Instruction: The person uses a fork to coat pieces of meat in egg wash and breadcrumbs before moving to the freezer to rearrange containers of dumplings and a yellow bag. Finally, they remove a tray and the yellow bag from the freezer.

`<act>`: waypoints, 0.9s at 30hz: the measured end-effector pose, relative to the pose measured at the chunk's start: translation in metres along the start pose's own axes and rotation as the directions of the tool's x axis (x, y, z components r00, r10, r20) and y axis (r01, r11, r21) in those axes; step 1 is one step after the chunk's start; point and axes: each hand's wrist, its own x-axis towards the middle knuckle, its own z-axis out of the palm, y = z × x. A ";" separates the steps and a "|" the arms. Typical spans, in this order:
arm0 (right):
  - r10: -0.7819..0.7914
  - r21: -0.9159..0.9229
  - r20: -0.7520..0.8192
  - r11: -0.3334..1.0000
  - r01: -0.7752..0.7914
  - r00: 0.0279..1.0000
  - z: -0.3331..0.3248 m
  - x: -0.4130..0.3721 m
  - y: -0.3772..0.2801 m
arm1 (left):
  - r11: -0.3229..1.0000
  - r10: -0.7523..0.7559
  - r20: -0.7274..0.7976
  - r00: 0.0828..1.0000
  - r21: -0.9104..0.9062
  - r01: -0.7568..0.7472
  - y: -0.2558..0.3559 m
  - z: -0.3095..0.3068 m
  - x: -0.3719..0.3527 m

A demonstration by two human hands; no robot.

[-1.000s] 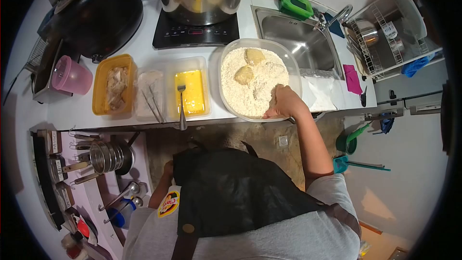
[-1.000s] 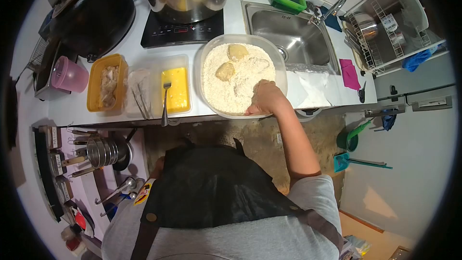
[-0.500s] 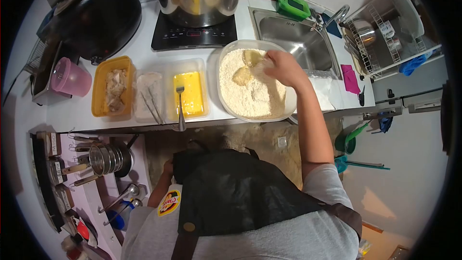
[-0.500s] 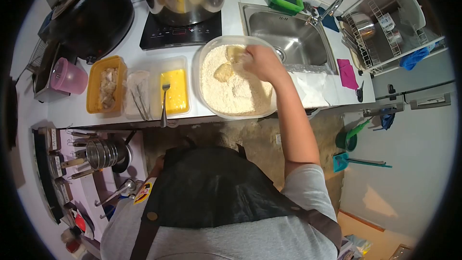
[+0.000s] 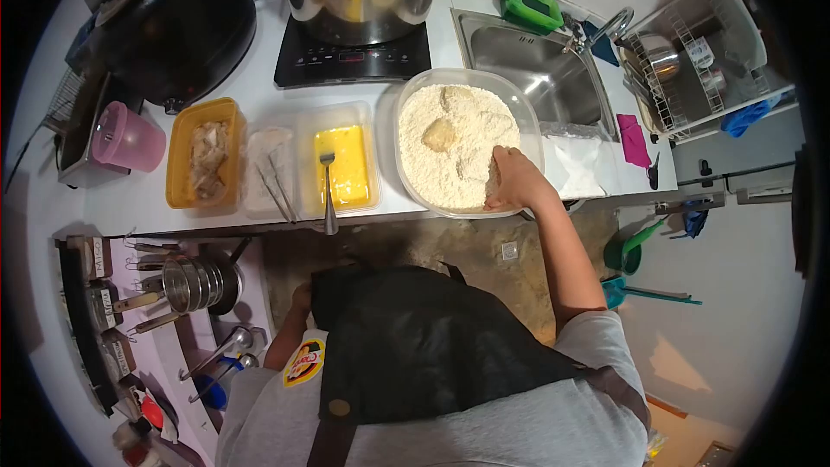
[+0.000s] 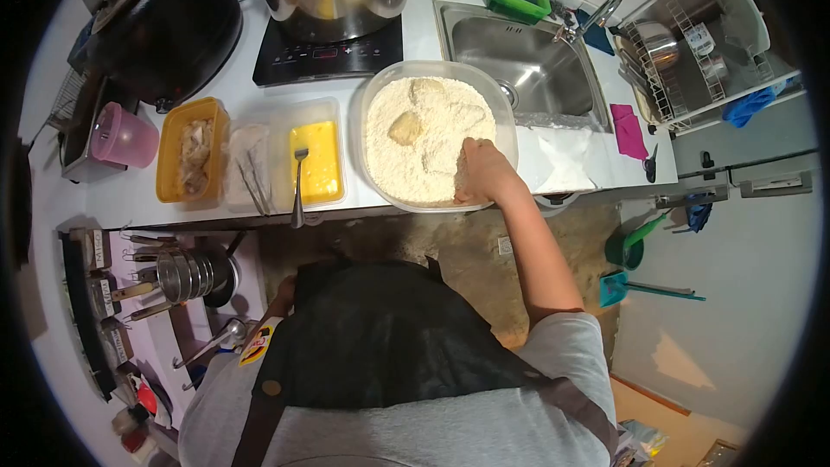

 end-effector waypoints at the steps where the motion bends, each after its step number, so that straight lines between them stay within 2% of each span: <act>1: 0.044 0.002 0.041 0.999 -0.044 0.998 -0.003 0.002 -0.001 | 0.998 -0.052 -0.032 0.998 -0.039 0.051 -0.001 0.001 0.003; 2: 0.048 0.004 0.036 0.999 -0.048 0.998 -0.002 0.006 0.003 | 0.992 -0.102 -0.061 0.993 -0.080 0.097 -0.001 0.003 0.006; 4: 0.022 -0.008 0.205 1.000 -0.021 0.979 0.000 0.013 0.015 | 0.991 -0.123 -0.024 0.992 -0.064 0.121 0.024 -0.007 0.002; 5: 0.021 -0.008 0.201 1.000 -0.020 0.979 -0.003 0.013 0.022 | 0.987 -0.150 0.011 0.989 -0.050 0.151 0.034 -0.012 0.000; 6: -0.037 0.085 0.168 0.996 0.023 0.985 -0.006 0.014 0.029 | 0.987 -0.149 0.006 0.989 -0.052 0.149 0.033 -0.010 0.003; 7: -0.095 0.175 0.131 0.982 0.072 0.987 -0.013 0.015 0.028 | 0.988 -0.122 -0.068 0.990 -0.107 0.114 0.025 -0.004 0.009; 8: -0.031 0.249 0.207 0.968 -0.022 0.978 -0.025 0.016 0.029 | 0.984 -0.100 -0.142 0.985 -0.158 0.077 0.018 0.002 0.015; 9: -0.112 0.280 0.111 0.957 0.077 0.988 -0.035 0.015 0.025 | 0.984 -0.105 -0.146 0.984 -0.160 0.081 0.011 0.005 0.020; 12: -0.070 0.324 0.140 0.946 0.021 0.988 -0.066 0.020 -0.014 | 0.983 -0.040 -0.085 0.996 -0.185 0.023 -0.001 0.006 0.028; 14: -0.075 0.527 0.083 0.849 0.020 0.994 -0.068 0.027 -0.037 | 0.976 -0.003 -0.071 0.997 -0.218 -0.013 0.000 0.008 0.029; 15: -0.073 0.527 0.082 0.849 0.018 0.994 -0.064 0.032 -0.042 | 0.976 -0.001 -0.069 0.998 -0.217 -0.014 -0.001 0.009 0.029; 17: -0.220 0.390 -0.179 0.879 0.275 0.959 -0.051 0.043 -0.045 | 0.987 0.025 -0.081 0.996 -0.154 -0.037 -0.005 0.011 0.029; 18: -0.183 0.422 -0.202 0.870 0.254 0.962 -0.050 0.042 -0.041 | 0.987 0.022 -0.082 0.996 -0.157 -0.035 -0.002 0.012 0.026; 19: -0.187 0.422 -0.197 0.870 0.256 0.962 -0.056 0.035 -0.038 | 0.984 -0.011 -0.099 0.995 -0.178 -0.007 0.002 0.014 0.018; 21: 0.015 0.228 -0.020 0.974 -0.011 1.000 -0.072 0.015 -0.030 | 0.979 -0.051 -0.116 0.992 -0.203 0.027 0.001 0.015 0.011; 22: 0.013 0.226 -0.016 0.974 -0.009 1.000 -0.069 0.009 -0.021 | 0.988 -0.060 -0.092 0.994 -0.149 0.046 -0.005 0.016 0.012; 24: 0.040 -0.064 0.226 0.998 -0.026 0.973 -0.053 0.002 -0.001 | 0.994 -0.067 -0.063 0.996 -0.093 0.061 -0.006 0.015 0.009; 25: 0.039 -0.066 0.242 0.998 -0.023 0.970 -0.035 0.003 0.008 | 1.000 -0.028 -0.073 0.997 0.006 0.029 0.008 0.008 0.002; 26: -0.036 -0.045 0.115 0.998 0.042 0.993 -0.022 -0.003 0.007 | 0.994 0.012 -0.081 0.997 0.106 -0.003 0.019 0.004 0.002; 27: -0.112 -0.033 -0.012 0.993 0.111 0.994 -0.012 -0.005 0.002 | 0.994 0.012 -0.080 0.997 0.107 -0.003 0.024 0.005 0.006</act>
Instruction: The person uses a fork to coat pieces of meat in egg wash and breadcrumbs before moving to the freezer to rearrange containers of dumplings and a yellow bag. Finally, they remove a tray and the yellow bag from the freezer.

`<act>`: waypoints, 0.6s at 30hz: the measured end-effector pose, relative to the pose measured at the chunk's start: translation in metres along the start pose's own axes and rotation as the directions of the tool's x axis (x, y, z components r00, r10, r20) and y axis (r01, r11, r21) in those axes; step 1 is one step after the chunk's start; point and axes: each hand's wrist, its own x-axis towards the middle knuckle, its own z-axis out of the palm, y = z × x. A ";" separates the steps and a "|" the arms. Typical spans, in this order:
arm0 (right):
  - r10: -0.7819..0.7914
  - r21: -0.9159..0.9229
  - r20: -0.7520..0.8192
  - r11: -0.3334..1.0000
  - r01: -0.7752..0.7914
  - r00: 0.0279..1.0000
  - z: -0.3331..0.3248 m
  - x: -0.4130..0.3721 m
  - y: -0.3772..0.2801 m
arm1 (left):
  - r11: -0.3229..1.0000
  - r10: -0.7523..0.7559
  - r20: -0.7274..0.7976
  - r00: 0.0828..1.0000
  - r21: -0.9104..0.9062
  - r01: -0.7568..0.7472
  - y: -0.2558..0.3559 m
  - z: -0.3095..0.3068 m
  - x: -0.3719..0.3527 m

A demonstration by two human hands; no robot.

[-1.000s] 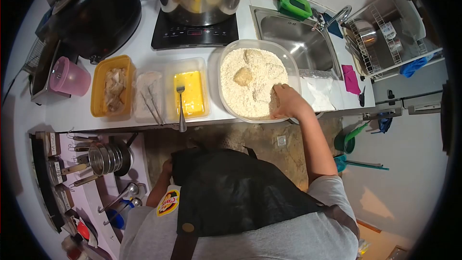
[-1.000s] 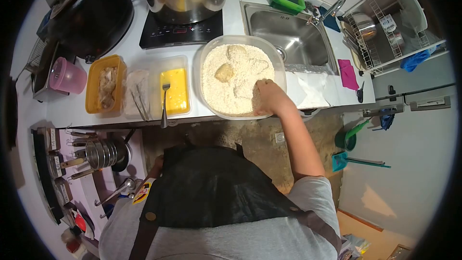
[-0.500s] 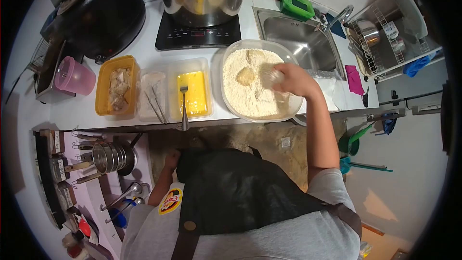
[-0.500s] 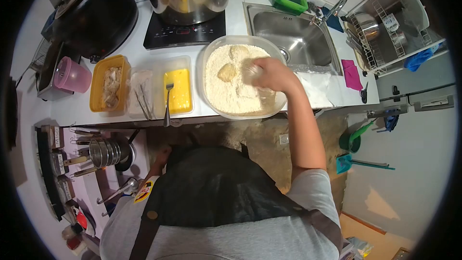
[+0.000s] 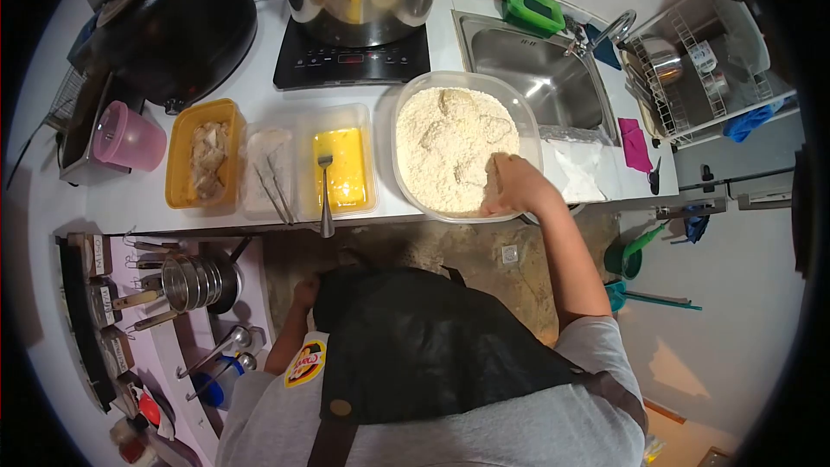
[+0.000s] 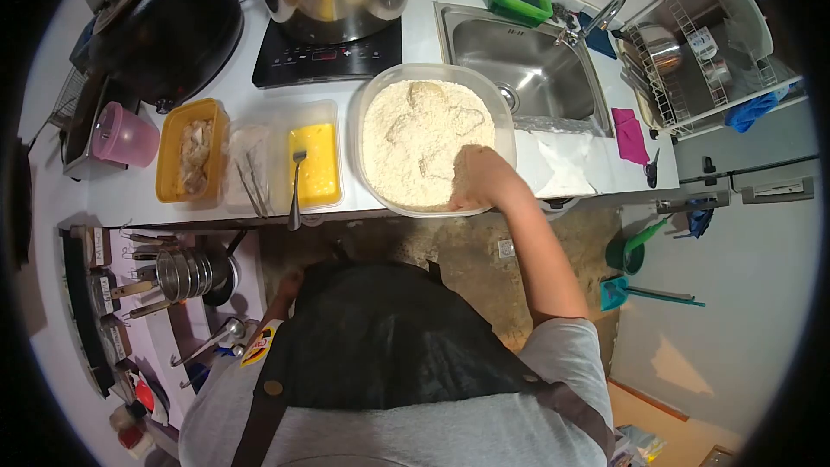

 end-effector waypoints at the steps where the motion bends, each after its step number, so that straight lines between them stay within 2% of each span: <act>1: 0.000 0.003 0.002 1.000 0.000 1.000 0.006 0.003 -0.002 | 0.996 0.078 -0.038 0.996 -0.040 -0.080 0.005 -0.001 0.005; 2: 0.101 -0.011 0.021 0.995 -0.101 0.995 0.011 0.007 -0.003 | 0.984 0.154 -0.079 0.985 -0.075 -0.160 0.011 -0.002 0.011; 3: 0.204 -0.026 0.037 0.979 -0.203 0.978 0.015 0.009 -0.003 | 0.989 0.147 0.019 0.989 -0.008 -0.147 0.049 -0.020 0.004; 4: 0.208 -0.023 0.037 0.978 -0.207 0.977 0.018 0.012 -0.001 | 0.988 0.135 0.117 0.984 0.060 -0.143 0.108 -0.045 -0.013; 5: 0.199 -0.024 0.109 0.980 -0.197 0.974 0.019 0.016 0.003 | 0.985 0.163 0.156 0.974 0.032 -0.170 0.141 -0.053 -0.018; 6: 0.187 -0.026 0.179 0.982 -0.186 0.966 0.019 0.020 0.007 | 0.981 0.190 0.192 0.963 0.003 -0.194 0.163 -0.053 -0.019; 8: 0.126 0.030 0.170 0.991 -0.133 0.977 0.017 0.021 0.022 | 0.898 0.427 0.186 0.885 -0.201 -0.391 0.179 -0.034 -0.010; 9: 0.063 0.084 0.162 0.993 -0.077 0.985 0.015 0.023 0.027 | 0.897 0.427 0.179 0.886 -0.202 -0.392 0.200 -0.037 -0.013; 10: 0.056 0.080 0.160 0.994 -0.069 0.985 0.008 0.025 0.027 | 0.806 0.591 0.266 0.762 -0.243 -0.540 0.233 -0.049 -0.021; 11: 0.041 0.185 0.134 0.981 -0.065 0.990 -0.005 0.025 0.024 | 0.687 0.725 0.340 0.599 -0.297 -0.663 0.262 -0.060 -0.030; 12: 0.031 0.289 0.107 0.955 -0.061 0.994 -0.020 0.023 0.020 | 0.687 0.725 0.335 0.602 -0.297 -0.663 0.283 -0.068 -0.036; 14: -0.010 0.232 0.060 0.973 -0.005 0.998 -0.044 0.027 -0.005 | 0.586 0.809 0.258 0.528 -0.284 -0.759 0.314 -0.080 -0.050; 15: -0.033 0.336 0.017 0.941 0.025 0.999 -0.048 0.034 -0.011 | 0.586 0.809 0.262 0.526 -0.284 -0.759 0.325 -0.081 -0.058; 16: -0.051 0.435 -0.032 0.898 0.060 0.998 -0.049 0.039 -0.015 | 0.587 0.809 0.174 0.562 -0.288 -0.756 0.335 -0.082 -0.064; 17: -0.048 0.435 -0.035 0.898 0.059 0.998 -0.048 0.042 -0.019 | 0.588 0.801 0.083 0.593 -0.292 -0.754 0.341 -0.081 -0.067; 18: -0.028 0.574 -0.053 0.817 0.054 0.998 -0.047 0.045 -0.022 | 0.586 0.802 0.082 0.591 -0.292 -0.756 0.345 -0.078 -0.067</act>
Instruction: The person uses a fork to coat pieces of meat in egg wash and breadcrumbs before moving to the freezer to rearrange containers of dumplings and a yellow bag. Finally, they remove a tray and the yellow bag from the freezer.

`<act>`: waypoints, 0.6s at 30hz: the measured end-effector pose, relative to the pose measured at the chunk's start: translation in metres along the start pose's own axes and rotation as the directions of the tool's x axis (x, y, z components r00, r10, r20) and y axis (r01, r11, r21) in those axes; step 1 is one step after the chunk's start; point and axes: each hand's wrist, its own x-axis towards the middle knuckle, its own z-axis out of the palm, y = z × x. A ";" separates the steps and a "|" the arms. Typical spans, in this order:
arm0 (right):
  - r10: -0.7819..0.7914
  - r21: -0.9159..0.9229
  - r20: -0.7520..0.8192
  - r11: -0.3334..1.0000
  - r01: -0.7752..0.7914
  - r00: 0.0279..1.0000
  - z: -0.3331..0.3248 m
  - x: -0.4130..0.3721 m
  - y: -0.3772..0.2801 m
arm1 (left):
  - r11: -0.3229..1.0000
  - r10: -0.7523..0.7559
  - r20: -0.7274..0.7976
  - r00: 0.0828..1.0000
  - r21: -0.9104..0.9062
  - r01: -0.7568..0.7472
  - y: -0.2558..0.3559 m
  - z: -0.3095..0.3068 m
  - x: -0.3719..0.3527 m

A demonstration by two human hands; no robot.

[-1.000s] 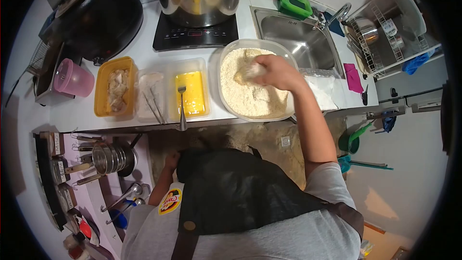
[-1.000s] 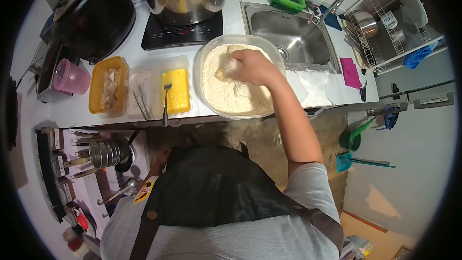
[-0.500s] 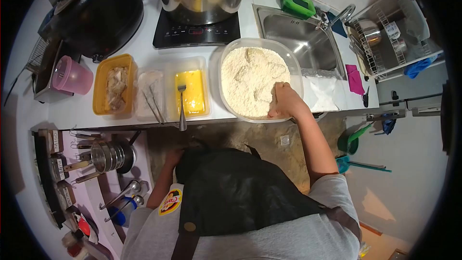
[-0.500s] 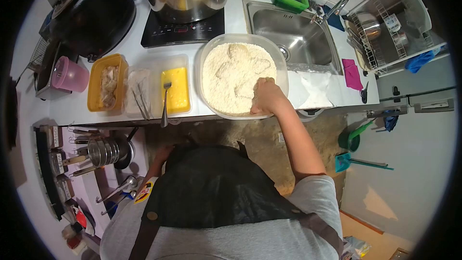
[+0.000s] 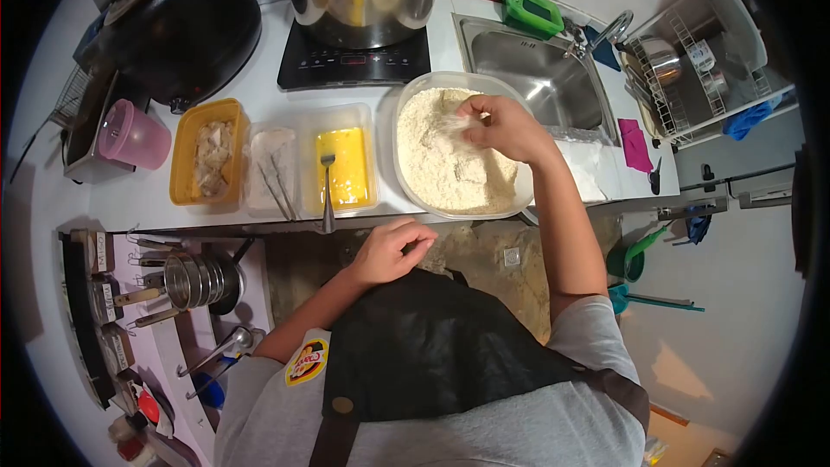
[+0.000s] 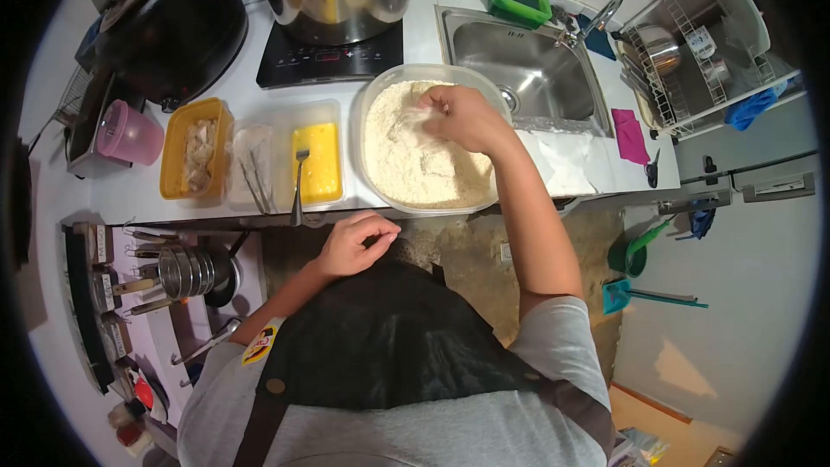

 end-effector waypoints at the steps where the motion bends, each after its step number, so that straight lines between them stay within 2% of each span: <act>1: 0.009 0.160 -0.023 0.987 -0.005 1.000 0.001 0.002 -0.001 | 0.990 0.122 -0.149 0.981 0.083 -0.110 0.001 0.003 0.003; 2: 0.008 0.157 -0.021 0.988 -0.004 1.000 -0.004 -0.003 -0.002 | 0.963 0.248 -0.284 0.926 0.180 -0.202 0.001 0.005 0.004; 3: 0.083 -0.046 -0.032 0.995 -0.084 0.996 -0.013 -0.013 -0.003 | 0.928 0.337 -0.298 0.893 0.263 -0.262 -0.002 0.004 0.006; 4: 0.153 -0.246 -0.058 0.956 -0.163 0.987 -0.020 -0.023 -0.001 | 0.929 0.334 -0.303 0.893 0.263 -0.259 0.002 0.001 0.008; 5: 0.150 -0.250 -0.053 0.955 -0.159 0.987 -0.021 -0.031 0.013 | 0.890 0.396 -0.316 0.862 0.364 -0.275 0.007 -0.002 0.011; 6: 0.139 -0.386 0.031 0.915 -0.117 0.990 -0.017 -0.038 0.035 | 0.841 0.457 -0.318 0.830 0.460 -0.286 0.010 -0.004 0.013; 7: 0.143 -0.510 0.112 0.858 -0.066 0.983 -0.011 -0.043 0.045 | 0.842 0.457 -0.317 0.831 0.457 -0.288 0.010 -0.004 0.014; 8: 0.153 -0.441 0.182 0.896 -0.059 0.971 -0.003 -0.043 0.053 | 0.825 0.452 -0.304 0.839 0.499 -0.264 0.009 -0.003 0.016; 10: 0.091 -0.546 0.080 0.837 -0.033 0.993 0.021 -0.042 0.056 | 0.806 0.449 -0.286 0.846 0.538 -0.246 0.004 0.000 0.021; 11: 0.095 -0.544 0.078 0.838 -0.037 0.992 0.027 -0.040 0.053 | 0.790 0.475 -0.300 0.827 0.559 -0.251 0.000 0.001 0.022; 14: 0.191 -0.560 0.084 0.821 -0.112 0.978 0.033 -0.033 0.053 | 0.779 0.505 -0.330 0.798 0.573 -0.255 -0.001 0.002 0.024; 16: 0.325 -0.552 0.170 0.813 -0.183 0.930 0.031 -0.029 0.061 | 0.785 0.512 -0.353 0.783 0.563 -0.260 -0.001 0.004 0.028; 17: 0.328 -0.554 0.166 0.811 -0.187 0.930 0.028 -0.030 0.065 | 0.787 0.525 -0.371 0.766 0.555 -0.270 -0.002 0.005 0.029; 18: 0.253 -0.516 0.166 0.846 -0.134 0.953 0.024 -0.032 0.065 | 0.789 0.536 -0.392 0.748 0.547 -0.279 -0.002 0.005 0.030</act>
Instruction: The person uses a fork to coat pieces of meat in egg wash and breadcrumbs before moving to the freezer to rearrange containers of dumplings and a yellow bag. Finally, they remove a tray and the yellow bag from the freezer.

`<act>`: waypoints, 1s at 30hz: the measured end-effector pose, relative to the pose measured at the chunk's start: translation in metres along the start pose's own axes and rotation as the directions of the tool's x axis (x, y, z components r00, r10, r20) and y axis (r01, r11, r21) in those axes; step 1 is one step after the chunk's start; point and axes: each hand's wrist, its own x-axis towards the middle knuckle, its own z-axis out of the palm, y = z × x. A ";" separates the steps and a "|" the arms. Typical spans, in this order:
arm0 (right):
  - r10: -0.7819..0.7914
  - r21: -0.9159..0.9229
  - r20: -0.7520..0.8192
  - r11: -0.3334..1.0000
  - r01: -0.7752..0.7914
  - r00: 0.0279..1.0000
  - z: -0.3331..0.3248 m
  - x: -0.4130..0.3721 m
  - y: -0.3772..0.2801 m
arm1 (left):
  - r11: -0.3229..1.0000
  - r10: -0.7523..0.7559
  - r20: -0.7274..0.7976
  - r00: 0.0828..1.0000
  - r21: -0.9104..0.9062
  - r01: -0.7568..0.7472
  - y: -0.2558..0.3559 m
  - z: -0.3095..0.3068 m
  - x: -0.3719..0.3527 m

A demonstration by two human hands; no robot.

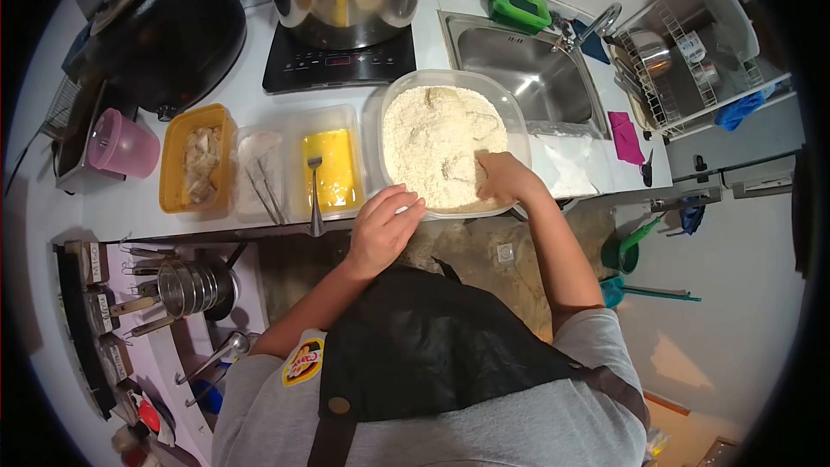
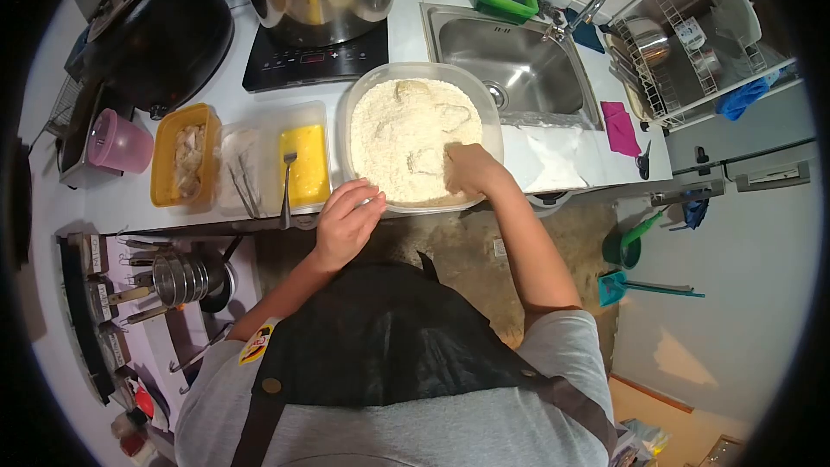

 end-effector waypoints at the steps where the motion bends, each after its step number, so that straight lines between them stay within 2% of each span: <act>1: -0.069 0.030 -0.043 0.997 0.070 0.997 -0.003 -0.001 0.001 | 1.000 -0.001 -0.003 1.000 0.001 0.001 0.000 0.000 0.000; 2: -0.073 0.027 -0.042 0.997 0.074 0.996 -0.008 -0.002 0.001 | 1.000 -0.009 0.009 1.000 -0.008 0.009 0.001 -0.002 0.001; 4: -0.066 0.203 -0.221 0.973 0.112 0.973 -0.025 -0.010 -0.008 | 1.000 -0.020 0.020 1.000 -0.016 0.021 0.001 -0.003 0.001; 6: -0.051 0.251 -0.230 0.962 0.110 0.972 -0.042 -0.022 -0.025 | 1.000 0.004 -0.008 1.000 -0.014 -0.004 0.001 -0.002 0.002; 8: -0.112 0.297 -0.240 0.937 0.183 0.964 -0.055 -0.031 -0.043 | 1.000 0.004 -0.008 1.000 -0.030 -0.004 0.000 -0.001 0.002; 10: -0.150 0.250 -0.269 0.943 0.219 0.951 -0.052 -0.034 -0.051 | 0.999 0.002 -0.012 1.000 -0.042 -0.003 0.000 -0.002 0.002; 12: -0.309 0.151 -0.451 0.898 0.412 0.838 -0.036 -0.024 -0.048 | 0.999 -0.003 0.005 1.000 -0.038 0.003 0.000 -0.003 0.004; 14: -0.324 0.165 -0.426 0.890 0.425 0.845 -0.022 -0.023 -0.052 | 0.999 -0.004 0.007 1.000 -0.034 0.004 -0.001 -0.003 0.004; 16: -0.463 -0.055 -0.525 0.856 0.514 0.715 -0.009 -0.027 -0.061 | 0.999 -0.006 0.013 1.000 -0.033 0.006 -0.001 -0.004 0.004; 17: -0.452 -0.089 -0.480 0.878 0.471 0.752 -0.006 -0.029 -0.066 | 1.000 -0.004 0.013 1.000 -0.025 0.004 0.000 -0.004 0.004; 21: -0.412 -0.141 -0.514 0.906 0.400 0.752 0.006 -0.031 -0.067 | 1.000 -0.002 0.025 1.000 -0.012 0.002 0.000 -0.006 0.005; 23: -0.379 -0.049 -0.511 0.909 0.414 0.771 0.011 -0.031 -0.064 | 1.000 0.000 0.021 1.000 -0.011 0.000 0.000 -0.005 0.006; 27: -0.370 -0.008 -0.478 0.909 0.417 0.797 0.018 -0.030 -0.050 | 1.000 0.006 0.013 1.000 -0.017 -0.005 0.000 -0.005 0.006; 29: -0.305 0.096 -0.392 0.925 0.369 0.868 0.015 -0.027 -0.042 | 1.000 0.005 0.014 1.000 -0.013 -0.005 0.000 -0.005 0.006; 30: -0.303 0.097 -0.393 0.925 0.367 0.868 0.015 -0.024 -0.041 | 1.000 0.003 0.015 1.000 -0.013 -0.003 0.000 -0.005 0.006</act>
